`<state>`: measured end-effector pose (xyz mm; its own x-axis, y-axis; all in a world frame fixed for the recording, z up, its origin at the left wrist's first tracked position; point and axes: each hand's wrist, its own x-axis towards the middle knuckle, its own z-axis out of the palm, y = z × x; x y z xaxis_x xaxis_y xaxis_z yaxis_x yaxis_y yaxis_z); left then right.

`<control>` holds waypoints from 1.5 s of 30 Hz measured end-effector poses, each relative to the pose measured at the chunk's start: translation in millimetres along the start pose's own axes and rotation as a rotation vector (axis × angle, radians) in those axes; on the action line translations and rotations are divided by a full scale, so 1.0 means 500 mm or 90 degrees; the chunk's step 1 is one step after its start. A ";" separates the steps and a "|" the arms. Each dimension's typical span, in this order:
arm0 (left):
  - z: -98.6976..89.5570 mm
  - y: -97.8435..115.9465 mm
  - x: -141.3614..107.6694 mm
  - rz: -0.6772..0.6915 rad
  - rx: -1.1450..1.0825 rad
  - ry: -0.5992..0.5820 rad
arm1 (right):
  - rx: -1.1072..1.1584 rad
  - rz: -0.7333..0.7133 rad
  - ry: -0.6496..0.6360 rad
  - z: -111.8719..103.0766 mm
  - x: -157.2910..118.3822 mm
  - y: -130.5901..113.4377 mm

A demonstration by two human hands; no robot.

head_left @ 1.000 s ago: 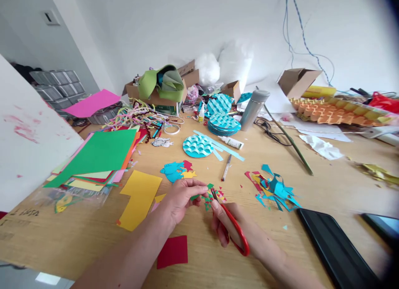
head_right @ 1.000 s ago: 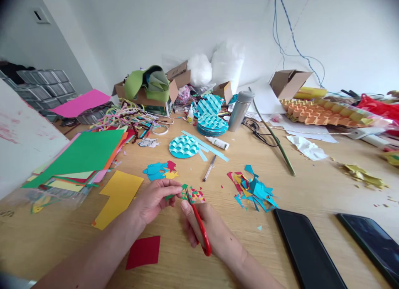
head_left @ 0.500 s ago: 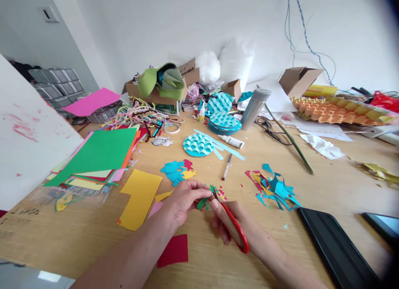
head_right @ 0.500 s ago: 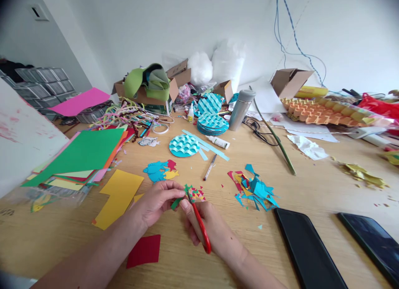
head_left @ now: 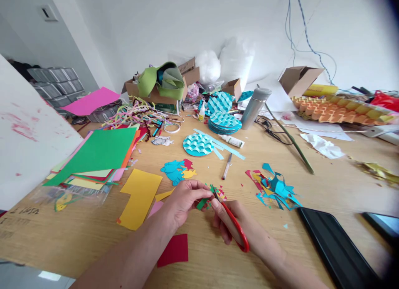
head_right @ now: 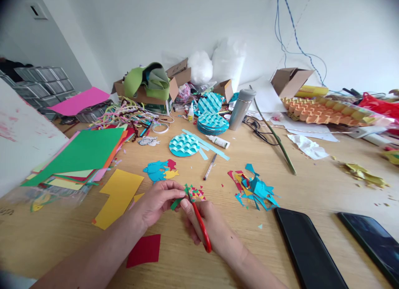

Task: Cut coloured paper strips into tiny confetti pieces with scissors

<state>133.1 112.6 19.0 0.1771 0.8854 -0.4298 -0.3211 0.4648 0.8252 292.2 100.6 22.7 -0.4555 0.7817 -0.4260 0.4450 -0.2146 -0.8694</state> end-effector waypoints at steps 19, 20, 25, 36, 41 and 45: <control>0.000 -0.002 0.002 0.005 0.008 0.007 | -0.018 -0.026 0.001 -0.002 0.008 0.019; 0.000 -0.002 0.002 0.004 0.008 0.007 | -0.018 -0.024 0.002 -0.002 0.008 0.018; 0.002 0.001 -0.001 0.001 0.008 0.015 | -0.018 0.002 0.010 0.000 0.003 0.009; 0.001 0.000 0.000 -0.007 0.012 0.023 | 0.006 0.064 0.032 0.002 -0.003 -0.009; 0.000 -0.002 0.000 -0.007 0.010 0.025 | 0.024 0.064 0.033 0.003 0.000 -0.004; 0.000 -0.003 0.000 -0.006 0.006 0.022 | 0.049 0.071 0.033 0.006 -0.001 -0.008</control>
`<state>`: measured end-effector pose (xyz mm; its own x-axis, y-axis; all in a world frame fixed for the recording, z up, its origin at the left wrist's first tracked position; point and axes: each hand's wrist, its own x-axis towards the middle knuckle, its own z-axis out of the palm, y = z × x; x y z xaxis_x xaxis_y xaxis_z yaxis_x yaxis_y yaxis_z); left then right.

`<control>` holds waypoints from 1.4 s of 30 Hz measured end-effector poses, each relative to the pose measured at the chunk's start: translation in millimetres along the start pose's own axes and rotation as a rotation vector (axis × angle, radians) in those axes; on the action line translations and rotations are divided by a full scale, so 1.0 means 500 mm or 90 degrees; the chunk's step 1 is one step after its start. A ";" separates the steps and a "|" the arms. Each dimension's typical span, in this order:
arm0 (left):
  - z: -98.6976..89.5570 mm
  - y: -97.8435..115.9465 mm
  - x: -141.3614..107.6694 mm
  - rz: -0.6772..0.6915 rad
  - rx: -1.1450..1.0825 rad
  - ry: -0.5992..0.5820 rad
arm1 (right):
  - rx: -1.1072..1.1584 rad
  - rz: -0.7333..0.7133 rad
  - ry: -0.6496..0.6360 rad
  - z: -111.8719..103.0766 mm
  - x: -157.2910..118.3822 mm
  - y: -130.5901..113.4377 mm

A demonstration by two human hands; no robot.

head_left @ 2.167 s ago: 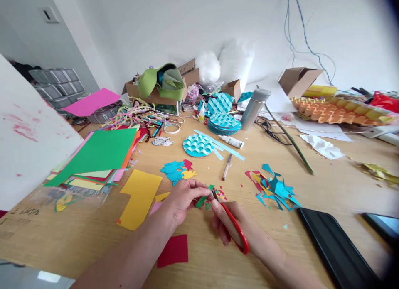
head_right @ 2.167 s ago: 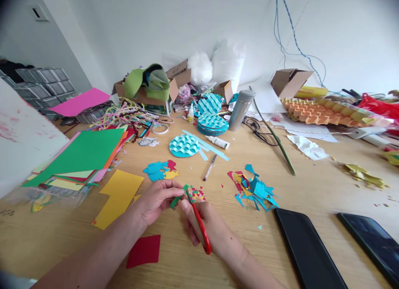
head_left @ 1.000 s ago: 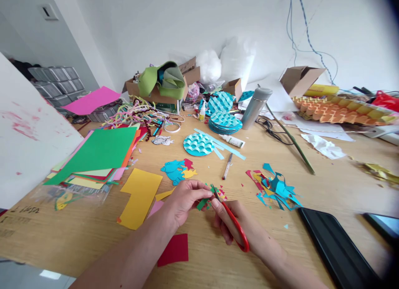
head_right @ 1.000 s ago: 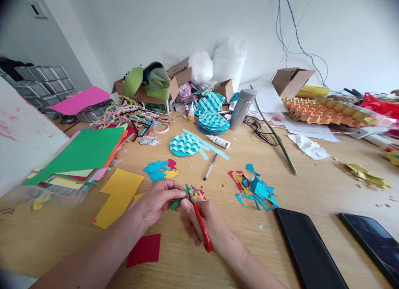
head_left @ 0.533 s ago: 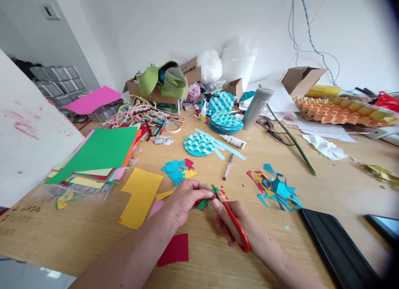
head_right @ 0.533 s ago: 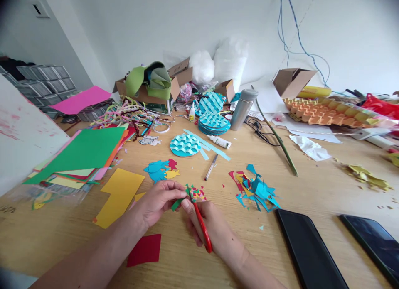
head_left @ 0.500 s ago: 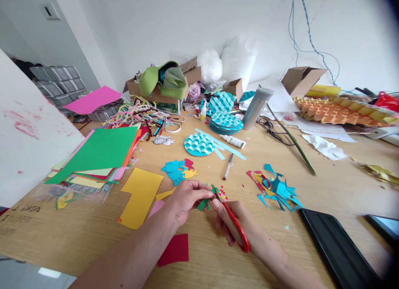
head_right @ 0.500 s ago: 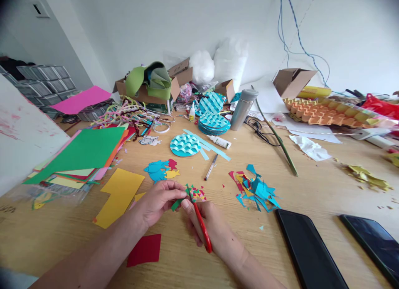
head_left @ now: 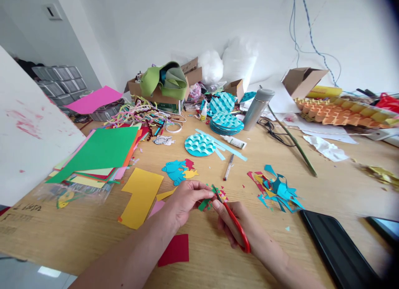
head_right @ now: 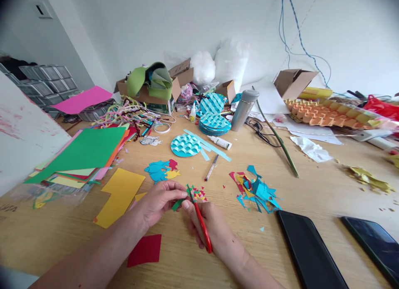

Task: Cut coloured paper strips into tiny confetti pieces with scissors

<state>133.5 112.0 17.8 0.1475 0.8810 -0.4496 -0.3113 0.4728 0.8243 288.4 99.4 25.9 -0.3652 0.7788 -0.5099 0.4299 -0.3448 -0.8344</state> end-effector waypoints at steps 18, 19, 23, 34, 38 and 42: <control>-0.010 0.004 0.010 -0.013 -0.033 -0.029 | -0.026 -0.020 0.013 -0.004 0.011 0.011; -0.012 0.006 0.012 -0.008 -0.035 -0.024 | -0.041 -0.031 0.010 -0.006 0.009 0.009; -0.022 0.013 0.016 0.011 -0.038 -0.015 | -0.112 -0.092 -0.013 -0.015 0.002 0.004; -0.033 0.017 0.017 -0.006 0.024 -0.039 | -0.127 -0.100 -0.054 -0.017 0.005 0.019; -0.035 0.018 0.019 -0.011 0.037 -0.051 | -0.130 -0.114 -0.061 -0.017 0.005 0.018; -0.036 0.018 0.018 -0.018 0.041 -0.047 | -0.123 -0.119 -0.069 -0.017 0.003 0.019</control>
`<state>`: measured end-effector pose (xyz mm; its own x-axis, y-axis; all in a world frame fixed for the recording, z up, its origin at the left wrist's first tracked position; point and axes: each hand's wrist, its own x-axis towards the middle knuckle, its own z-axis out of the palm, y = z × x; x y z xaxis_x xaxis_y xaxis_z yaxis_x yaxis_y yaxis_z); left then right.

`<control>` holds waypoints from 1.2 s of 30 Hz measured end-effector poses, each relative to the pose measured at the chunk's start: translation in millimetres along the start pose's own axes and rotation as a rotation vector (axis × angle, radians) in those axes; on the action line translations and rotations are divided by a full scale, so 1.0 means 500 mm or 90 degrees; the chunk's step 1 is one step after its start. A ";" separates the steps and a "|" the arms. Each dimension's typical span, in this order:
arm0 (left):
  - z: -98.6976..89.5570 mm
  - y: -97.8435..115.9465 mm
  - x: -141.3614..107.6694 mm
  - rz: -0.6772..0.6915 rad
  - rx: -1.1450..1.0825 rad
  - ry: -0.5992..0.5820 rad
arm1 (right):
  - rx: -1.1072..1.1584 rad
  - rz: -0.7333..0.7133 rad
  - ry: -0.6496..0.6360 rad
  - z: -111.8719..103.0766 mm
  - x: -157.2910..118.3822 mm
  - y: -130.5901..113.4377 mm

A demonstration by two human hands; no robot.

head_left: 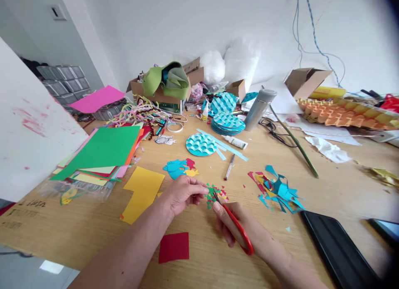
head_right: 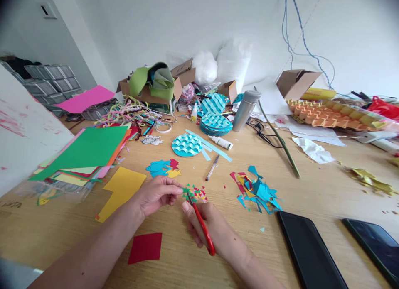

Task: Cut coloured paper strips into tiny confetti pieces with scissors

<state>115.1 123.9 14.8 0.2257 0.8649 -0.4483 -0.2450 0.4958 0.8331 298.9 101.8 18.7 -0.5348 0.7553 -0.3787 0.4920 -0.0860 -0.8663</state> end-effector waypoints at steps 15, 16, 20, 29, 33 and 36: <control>0.003 0.007 -0.007 0.000 0.019 0.010 | 0.040 0.053 -0.011 0.001 -0.003 -0.015; 0.003 0.007 -0.007 0.002 0.019 0.009 | 0.040 0.051 -0.015 0.001 -0.004 -0.016; 0.002 0.006 -0.007 0.004 0.022 0.007 | 0.032 0.043 -0.019 -0.001 -0.007 -0.016; 0.001 0.005 -0.004 0.006 0.029 0.009 | 0.021 0.062 0.006 0.002 -0.004 -0.015; -0.002 0.003 -0.003 0.011 0.030 0.003 | 0.024 0.068 0.011 0.001 -0.002 -0.010; -0.002 0.002 -0.003 0.013 0.029 0.003 | 0.020 0.078 0.014 0.002 -0.002 -0.004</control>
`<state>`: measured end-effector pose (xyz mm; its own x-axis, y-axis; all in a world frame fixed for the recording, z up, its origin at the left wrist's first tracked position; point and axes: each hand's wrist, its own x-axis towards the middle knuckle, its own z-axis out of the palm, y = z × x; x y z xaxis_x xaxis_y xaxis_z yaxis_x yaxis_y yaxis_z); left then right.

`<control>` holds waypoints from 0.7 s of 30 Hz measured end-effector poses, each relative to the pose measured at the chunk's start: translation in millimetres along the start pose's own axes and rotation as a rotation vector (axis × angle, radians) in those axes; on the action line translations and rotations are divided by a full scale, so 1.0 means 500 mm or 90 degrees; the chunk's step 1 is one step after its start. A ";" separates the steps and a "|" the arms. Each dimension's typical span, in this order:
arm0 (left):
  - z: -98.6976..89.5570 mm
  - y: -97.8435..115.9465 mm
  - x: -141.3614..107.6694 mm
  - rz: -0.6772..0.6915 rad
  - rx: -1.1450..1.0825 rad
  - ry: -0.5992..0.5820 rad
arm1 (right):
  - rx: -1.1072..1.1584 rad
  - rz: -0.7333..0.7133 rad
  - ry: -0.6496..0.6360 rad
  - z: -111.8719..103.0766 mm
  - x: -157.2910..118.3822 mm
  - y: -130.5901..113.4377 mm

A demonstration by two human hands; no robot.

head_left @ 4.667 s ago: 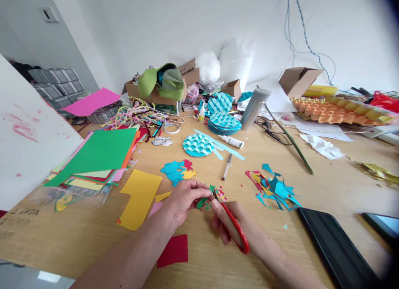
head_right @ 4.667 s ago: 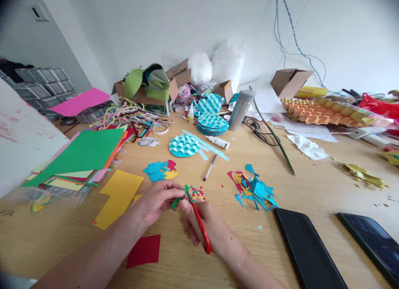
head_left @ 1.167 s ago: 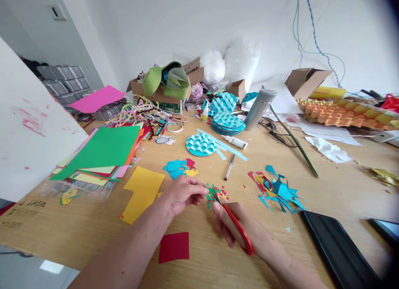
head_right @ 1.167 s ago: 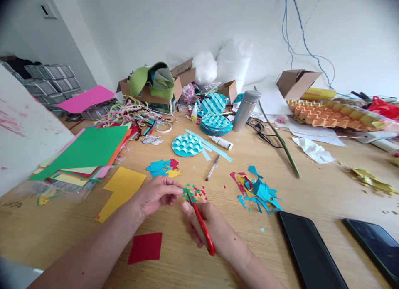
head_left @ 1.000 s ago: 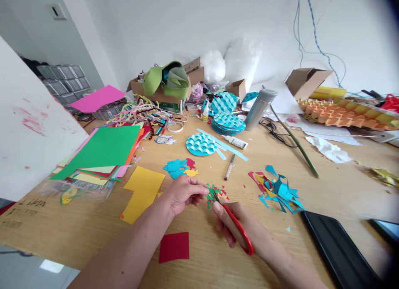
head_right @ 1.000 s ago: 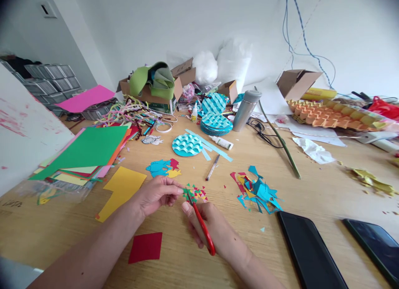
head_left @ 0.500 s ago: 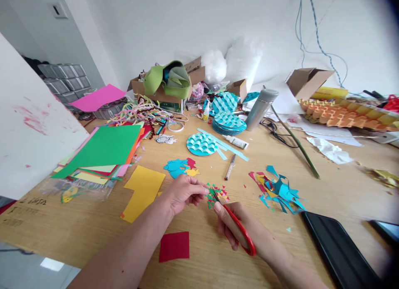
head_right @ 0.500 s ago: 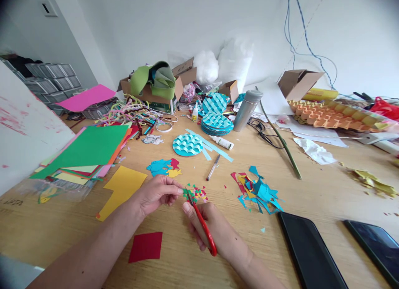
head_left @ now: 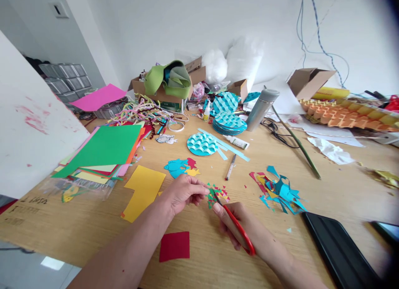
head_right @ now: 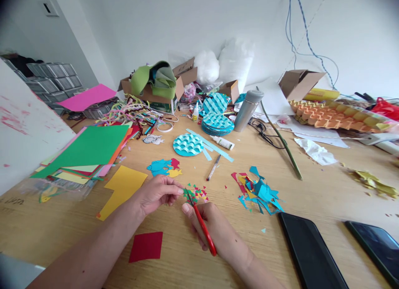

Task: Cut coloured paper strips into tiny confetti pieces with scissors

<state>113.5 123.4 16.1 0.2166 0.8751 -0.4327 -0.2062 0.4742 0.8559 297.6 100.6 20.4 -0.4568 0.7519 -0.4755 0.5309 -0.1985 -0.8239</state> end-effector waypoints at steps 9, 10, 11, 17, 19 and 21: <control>0.001 0.000 -0.001 -0.006 0.000 -0.001 | -0.006 0.021 0.014 0.001 -0.001 -0.003; 0.001 0.001 -0.001 -0.007 0.002 0.000 | -0.002 0.028 0.015 0.001 -0.001 -0.004; 0.001 0.001 -0.001 -0.009 0.003 0.001 | 0.003 0.033 0.016 0.001 -0.001 -0.005; 0.000 0.006 -0.003 0.000 0.029 -0.001 | 0.019 0.031 0.024 0.000 0.003 -0.006; -0.001 0.006 -0.004 0.013 0.044 -0.004 | 0.018 0.029 0.027 0.000 0.002 -0.005; -0.002 0.006 -0.004 0.022 0.051 0.000 | 0.020 0.030 0.028 0.001 0.001 -0.004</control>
<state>111.5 123.2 19.3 0.2101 0.8908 -0.4028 -0.1364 0.4347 0.8902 296.1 101.1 21.8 -0.3997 0.7682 -0.5001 0.5282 -0.2529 -0.8106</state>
